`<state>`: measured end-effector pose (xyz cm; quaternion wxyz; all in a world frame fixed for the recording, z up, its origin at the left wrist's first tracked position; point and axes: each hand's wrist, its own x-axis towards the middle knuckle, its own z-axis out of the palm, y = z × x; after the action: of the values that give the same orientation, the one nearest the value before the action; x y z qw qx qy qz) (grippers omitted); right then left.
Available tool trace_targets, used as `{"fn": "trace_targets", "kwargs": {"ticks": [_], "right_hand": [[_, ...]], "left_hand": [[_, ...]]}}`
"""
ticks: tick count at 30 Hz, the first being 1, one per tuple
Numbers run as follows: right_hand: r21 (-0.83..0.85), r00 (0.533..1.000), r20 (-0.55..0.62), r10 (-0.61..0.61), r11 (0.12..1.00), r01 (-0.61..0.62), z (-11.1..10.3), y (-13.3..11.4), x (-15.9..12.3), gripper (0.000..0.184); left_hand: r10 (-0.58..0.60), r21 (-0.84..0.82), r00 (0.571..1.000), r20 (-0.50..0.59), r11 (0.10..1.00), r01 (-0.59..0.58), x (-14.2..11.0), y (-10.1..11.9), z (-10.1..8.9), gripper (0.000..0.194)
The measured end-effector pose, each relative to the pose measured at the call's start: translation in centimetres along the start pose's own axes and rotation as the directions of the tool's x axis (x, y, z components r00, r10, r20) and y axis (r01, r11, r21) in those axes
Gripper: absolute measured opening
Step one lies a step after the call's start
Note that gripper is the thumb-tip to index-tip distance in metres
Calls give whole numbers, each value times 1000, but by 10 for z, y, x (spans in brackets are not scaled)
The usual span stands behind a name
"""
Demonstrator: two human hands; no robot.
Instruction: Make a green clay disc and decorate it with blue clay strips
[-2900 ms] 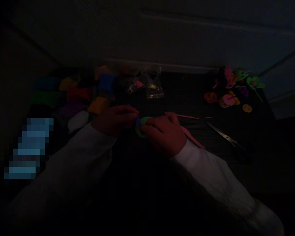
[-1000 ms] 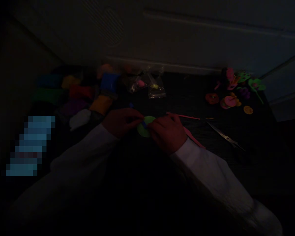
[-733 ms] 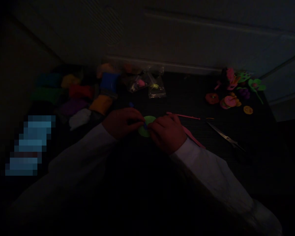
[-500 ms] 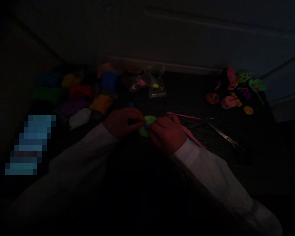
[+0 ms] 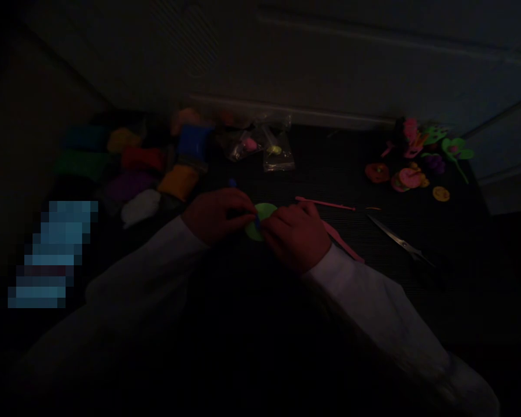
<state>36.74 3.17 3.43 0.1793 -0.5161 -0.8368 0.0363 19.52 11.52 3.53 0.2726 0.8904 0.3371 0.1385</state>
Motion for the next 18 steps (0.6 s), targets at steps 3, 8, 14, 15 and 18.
{"fn": "trace_targets", "kwargs": {"ticks": [3, 8, 14, 15, 18], "right_hand": [[0, 1000, -7, 5, 1000, -5, 0, -1, 0, 16], [-6, 1000, 12, 26, 1000, -26, -1, -3, 1, 17], [3, 999, 12, 36, 999, -36, -1, -4, 1, 18], [4, 999, 12, 34, 999, -34, -1, -4, 1, 18], [2, 1000, 9, 29, 1000, -29, 0, -3, 1, 19]], "left_hand": [[-10, -4, 1000, 10, 1000, 10, 1, 1, 0, 14], [-8, -1, 1000, 11, 1000, 8, 0, 1, 0, 15], [1, 4, 1000, 3, 1000, -1, 0, 0, 1, 15], [5, 6, 1000, -2, 1000, -5, 0, 0, 1, 15], [19, 11, 1000, -20, 1000, -19, 0, 0, 2, 15]]}}
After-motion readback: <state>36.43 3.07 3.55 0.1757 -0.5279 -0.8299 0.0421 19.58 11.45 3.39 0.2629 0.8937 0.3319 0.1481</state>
